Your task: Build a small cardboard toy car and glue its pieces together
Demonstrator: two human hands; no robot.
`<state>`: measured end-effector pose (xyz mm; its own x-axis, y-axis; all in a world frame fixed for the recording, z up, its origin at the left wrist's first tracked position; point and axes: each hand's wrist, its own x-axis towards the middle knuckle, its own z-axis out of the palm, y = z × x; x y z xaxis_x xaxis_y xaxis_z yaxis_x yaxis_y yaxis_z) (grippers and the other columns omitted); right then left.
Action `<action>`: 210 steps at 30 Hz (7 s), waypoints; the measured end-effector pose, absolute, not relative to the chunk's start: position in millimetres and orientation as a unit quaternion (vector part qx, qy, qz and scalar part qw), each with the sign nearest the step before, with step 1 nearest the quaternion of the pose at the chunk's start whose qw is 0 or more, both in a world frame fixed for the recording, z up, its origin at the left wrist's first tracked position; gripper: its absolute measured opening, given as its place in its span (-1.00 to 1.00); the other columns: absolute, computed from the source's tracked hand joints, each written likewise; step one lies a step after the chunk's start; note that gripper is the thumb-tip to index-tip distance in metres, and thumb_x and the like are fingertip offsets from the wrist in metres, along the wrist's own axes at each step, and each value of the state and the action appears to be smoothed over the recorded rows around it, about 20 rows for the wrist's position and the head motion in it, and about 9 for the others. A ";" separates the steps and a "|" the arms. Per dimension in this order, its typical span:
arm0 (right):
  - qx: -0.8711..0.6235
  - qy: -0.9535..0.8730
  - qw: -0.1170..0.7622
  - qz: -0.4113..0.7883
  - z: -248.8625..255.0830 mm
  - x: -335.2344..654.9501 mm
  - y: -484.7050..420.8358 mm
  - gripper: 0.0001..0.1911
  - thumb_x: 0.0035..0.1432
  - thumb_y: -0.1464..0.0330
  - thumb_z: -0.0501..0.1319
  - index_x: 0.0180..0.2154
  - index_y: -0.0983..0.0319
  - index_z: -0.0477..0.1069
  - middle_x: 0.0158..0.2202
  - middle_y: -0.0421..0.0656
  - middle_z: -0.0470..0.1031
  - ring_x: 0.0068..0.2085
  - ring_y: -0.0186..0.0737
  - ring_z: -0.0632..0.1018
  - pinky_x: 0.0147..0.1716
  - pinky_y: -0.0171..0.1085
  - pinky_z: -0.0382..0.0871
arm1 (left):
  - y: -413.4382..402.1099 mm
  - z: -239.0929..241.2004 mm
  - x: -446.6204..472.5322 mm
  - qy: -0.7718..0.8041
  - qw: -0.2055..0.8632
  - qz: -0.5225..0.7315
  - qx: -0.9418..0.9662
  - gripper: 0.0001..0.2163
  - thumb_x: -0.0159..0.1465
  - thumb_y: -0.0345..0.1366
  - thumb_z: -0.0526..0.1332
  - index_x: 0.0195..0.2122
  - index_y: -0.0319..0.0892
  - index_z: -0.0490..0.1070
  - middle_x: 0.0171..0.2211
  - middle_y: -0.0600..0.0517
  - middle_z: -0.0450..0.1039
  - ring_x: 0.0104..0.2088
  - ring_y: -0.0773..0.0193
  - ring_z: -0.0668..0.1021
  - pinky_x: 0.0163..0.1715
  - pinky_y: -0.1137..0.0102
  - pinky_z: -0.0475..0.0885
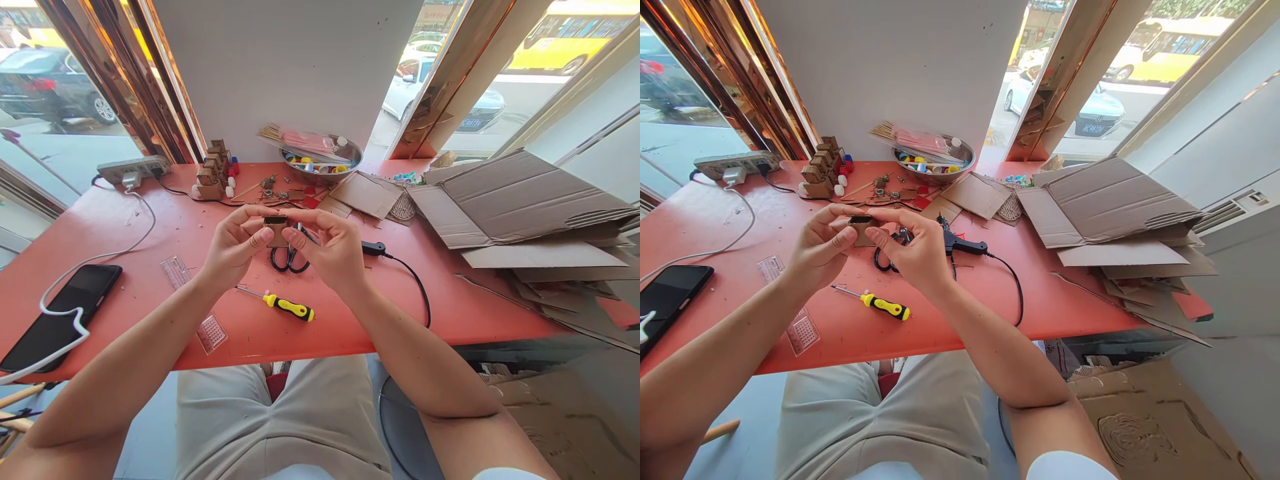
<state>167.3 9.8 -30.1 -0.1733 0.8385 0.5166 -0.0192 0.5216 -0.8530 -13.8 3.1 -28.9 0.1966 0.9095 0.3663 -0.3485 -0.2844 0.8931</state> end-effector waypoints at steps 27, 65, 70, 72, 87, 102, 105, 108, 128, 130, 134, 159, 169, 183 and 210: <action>-0.269 -0.660 0.574 0.403 -29.9 164.7 7.4 -0.83 0.24 0.14 0.47 -0.23 0.06 0.62 -0.11 -0.20 0.73 0.00 -0.18 0.71 0.12 -0.09 0.64 | -1.7 -31.4 -6.3 0.282 0.447 0.623 0.577 -0.64 0.16 0.06 0.60 -0.21 -0.08 0.69 -0.25 -0.10 0.77 0.02 -0.08 0.78 0.14 0.02 0.68; -0.274 -0.713 0.523 0.378 -25.3 170.3 14.8 -0.91 0.25 0.22 0.42 -0.27 0.07 0.59 -0.13 -0.19 0.72 -0.03 -0.11 0.68 0.06 -0.09 0.58 | 1.5 -39.4 -8.8 0.302 0.453 0.610 0.576 -0.58 0.14 0.12 0.59 -0.26 -0.09 0.57 -0.35 -0.05 0.73 -0.20 0.04 0.79 -0.14 0.19 0.70; -0.290 -0.708 0.523 0.377 -25.0 169.5 13.5 -0.88 0.24 0.20 0.41 -0.28 0.06 0.56 -0.14 -0.19 0.72 -0.05 -0.11 0.68 0.05 -0.09 0.58 | 2.1 -39.2 -8.8 0.298 0.460 0.612 0.569 -0.58 0.12 0.10 0.61 -0.28 -0.08 0.55 -0.39 -0.01 0.71 -0.17 0.03 0.79 -0.10 0.16 0.71; -0.292 -0.706 0.523 0.377 -24.8 169.4 13.3 -0.88 0.23 0.19 0.41 -0.28 0.06 0.56 -0.14 -0.18 0.72 -0.05 -0.10 0.68 0.05 -0.09 0.58 | 2.1 -39.4 -8.6 0.296 0.462 0.613 0.569 -0.58 0.12 0.09 0.61 -0.28 -0.08 0.55 -0.36 -0.02 0.73 -0.15 0.02 0.80 -0.08 0.15 0.71; -0.285 -0.711 0.524 0.373 -26.5 169.4 15.9 -0.80 0.23 0.11 0.42 -0.29 0.07 0.55 -0.13 -0.17 0.73 -0.04 -0.09 0.70 0.07 -0.07 0.59 | 3.1 -40.7 -10.1 0.310 0.461 0.618 0.556 -0.56 0.07 0.08 0.64 -0.33 -0.09 0.54 -0.34 -0.06 0.72 -0.13 -0.01 0.79 -0.01 0.08 0.70; -0.278 -0.720 0.511 0.379 -26.1 171.8 17.8 -0.80 0.25 0.11 0.40 -0.27 0.08 0.56 -0.12 -0.17 0.72 -0.05 -0.11 0.69 0.07 -0.09 0.58 | 3.1 -41.3 -10.4 0.303 0.452 0.613 0.573 -0.59 0.11 0.09 0.62 -0.31 -0.08 0.56 -0.33 -0.06 0.74 -0.14 0.00 0.79 -0.06 0.10 0.72; -0.276 -0.721 0.512 0.376 -25.7 171.7 18.1 -0.73 0.25 0.04 0.42 -0.27 0.08 0.56 -0.13 -0.16 0.72 -0.06 -0.11 0.70 0.05 -0.09 0.60 | 2.8 -40.8 -10.0 0.298 0.460 0.612 0.570 -0.60 0.11 0.08 0.62 -0.31 -0.08 0.56 -0.32 -0.06 0.74 -0.13 0.00 0.79 -0.06 0.11 0.73; -0.273 -0.722 0.510 0.379 -24.6 172.4 18.6 -0.60 0.23 -0.09 0.42 -0.27 0.09 0.55 -0.14 -0.15 0.72 -0.09 -0.09 0.69 0.01 -0.08 0.61 | 2.7 -39.7 -9.6 0.294 0.469 0.612 0.566 -0.59 0.12 0.07 0.62 -0.30 -0.08 0.55 -0.33 -0.05 0.74 -0.15 0.00 0.80 -0.08 0.11 0.74; -0.272 -0.688 0.536 0.407 -28.0 168.2 21.9 -0.59 0.11 -0.07 0.50 -0.36 0.11 0.56 -0.23 -0.16 0.70 -0.12 -0.13 0.68 -0.06 -0.13 0.58 | 5.4 -38.9 -9.7 0.278 0.484 0.598 0.575 -0.60 0.14 0.07 0.61 -0.29 -0.09 0.56 -0.30 -0.06 0.76 -0.13 -0.03 0.81 -0.06 0.09 0.74; -0.273 -0.688 0.533 0.411 -28.2 169.1 22.5 -0.61 0.11 -0.05 0.50 -0.35 0.10 0.56 -0.23 -0.17 0.70 -0.12 -0.13 0.67 -0.06 -0.13 0.58 | 5.5 -38.9 -9.6 0.279 0.483 0.597 0.576 -0.60 0.14 0.07 0.60 -0.29 -0.09 0.56 -0.30 -0.06 0.76 -0.12 -0.04 0.81 -0.05 0.08 0.74; -0.271 -0.693 0.525 0.413 -30.1 171.3 23.9 -0.73 0.15 0.07 0.48 -0.33 0.10 0.57 -0.20 -0.17 0.69 -0.12 -0.15 0.65 -0.05 -0.13 0.58 | 5.3 -39.2 -8.8 0.275 0.480 0.598 0.580 -0.60 0.16 0.07 0.60 -0.28 -0.10 0.56 -0.28 -0.07 0.77 -0.14 -0.02 0.81 -0.08 0.10 0.74; -0.253 -0.694 0.529 0.417 -27.8 172.0 22.9 -0.54 0.09 -0.12 0.54 -0.28 0.09 0.56 -0.13 -0.09 0.75 0.11 0.02 0.71 0.19 0.01 0.52 | 3.8 -32.7 -10.1 0.288 0.451 0.605 0.589 -0.55 0.11 0.14 0.60 -0.32 -0.10 0.54 -0.32 -0.07 0.74 -0.13 -0.01 0.80 -0.03 0.10 0.73; -0.258 -0.679 0.527 0.442 -22.0 171.0 17.7 -0.61 0.06 0.01 0.57 -0.33 0.09 0.53 -0.12 -0.09 0.76 0.08 0.00 0.72 0.19 0.01 0.55 | 1.7 -38.4 -12.0 0.302 0.407 0.620 0.599 -0.60 0.17 0.10 0.58 -0.29 -0.10 0.56 -0.27 -0.05 0.70 -0.17 0.07 0.79 -0.08 0.18 0.74; -0.270 -0.623 0.559 0.476 -24.5 161.1 6.9 -0.88 0.05 0.30 0.41 -0.35 0.11 0.51 -0.19 -0.17 0.70 0.03 -0.09 0.70 0.11 -0.03 0.63 | -5.3 -36.9 -6.3 0.311 0.380 0.624 0.608 -0.60 0.23 0.15 0.52 -0.25 -0.06 0.54 -0.29 -0.05 0.74 -0.24 0.08 0.79 -0.15 0.20 0.74; -0.269 -0.632 0.567 0.455 -21.3 159.1 -2.2 -0.95 0.07 0.36 0.32 -0.36 0.09 0.48 -0.19 -0.19 0.70 0.03 -0.12 0.71 0.09 -0.04 0.67 | -10.2 -36.8 -2.9 0.305 0.387 0.633 0.596 -0.60 0.22 0.14 0.53 -0.27 -0.06 0.52 -0.35 -0.01 0.70 -0.26 0.10 0.78 -0.21 0.21 0.75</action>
